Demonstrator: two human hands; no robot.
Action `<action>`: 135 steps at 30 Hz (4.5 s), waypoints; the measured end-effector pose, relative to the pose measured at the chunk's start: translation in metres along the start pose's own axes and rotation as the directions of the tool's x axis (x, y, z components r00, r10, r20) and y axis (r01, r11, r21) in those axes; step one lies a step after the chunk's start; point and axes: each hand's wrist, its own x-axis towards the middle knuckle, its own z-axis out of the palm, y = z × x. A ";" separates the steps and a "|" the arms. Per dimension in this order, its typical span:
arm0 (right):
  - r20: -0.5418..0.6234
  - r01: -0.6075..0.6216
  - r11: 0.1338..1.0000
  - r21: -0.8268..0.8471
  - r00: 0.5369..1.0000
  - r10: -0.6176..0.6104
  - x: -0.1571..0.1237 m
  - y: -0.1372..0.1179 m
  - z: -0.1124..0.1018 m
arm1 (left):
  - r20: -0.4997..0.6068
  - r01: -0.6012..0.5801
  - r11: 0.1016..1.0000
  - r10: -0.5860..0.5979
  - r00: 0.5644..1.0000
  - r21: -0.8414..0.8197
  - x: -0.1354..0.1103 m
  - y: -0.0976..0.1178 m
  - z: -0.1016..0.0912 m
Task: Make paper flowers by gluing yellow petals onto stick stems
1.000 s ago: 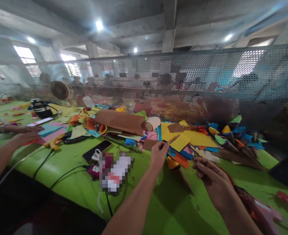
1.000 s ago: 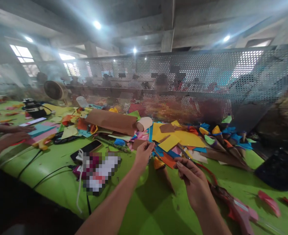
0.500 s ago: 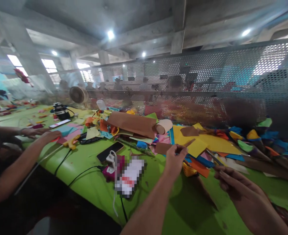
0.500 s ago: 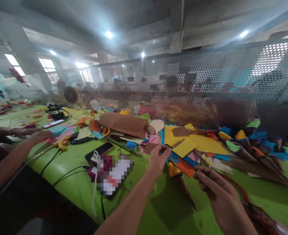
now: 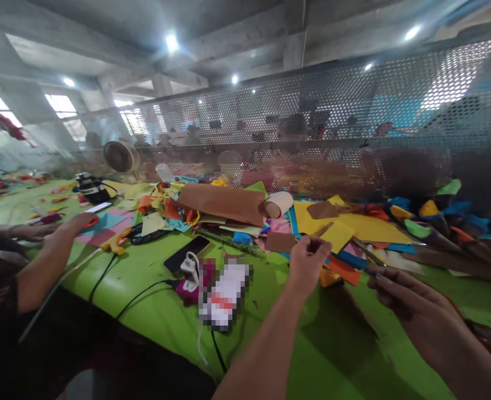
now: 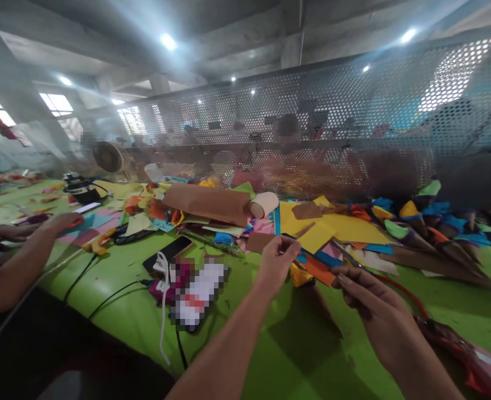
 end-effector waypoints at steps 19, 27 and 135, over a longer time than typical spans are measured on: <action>0.086 0.173 0.970 -0.169 0.983 -0.160 -0.006 0.002 0.007 | 0.084 0.128 0.989 -0.122 0.989 -0.071 -0.001 -0.006 0.005; 0.125 0.535 0.696 -0.478 0.826 -0.549 -0.008 0.007 0.012 | 0.206 0.171 0.985 -0.170 0.964 0.012 -0.012 -0.005 0.010; 0.387 0.482 0.839 -0.254 0.845 -0.368 -0.008 -0.029 0.010 | 0.246 0.331 0.933 -0.290 0.925 -0.143 -0.011 -0.022 0.011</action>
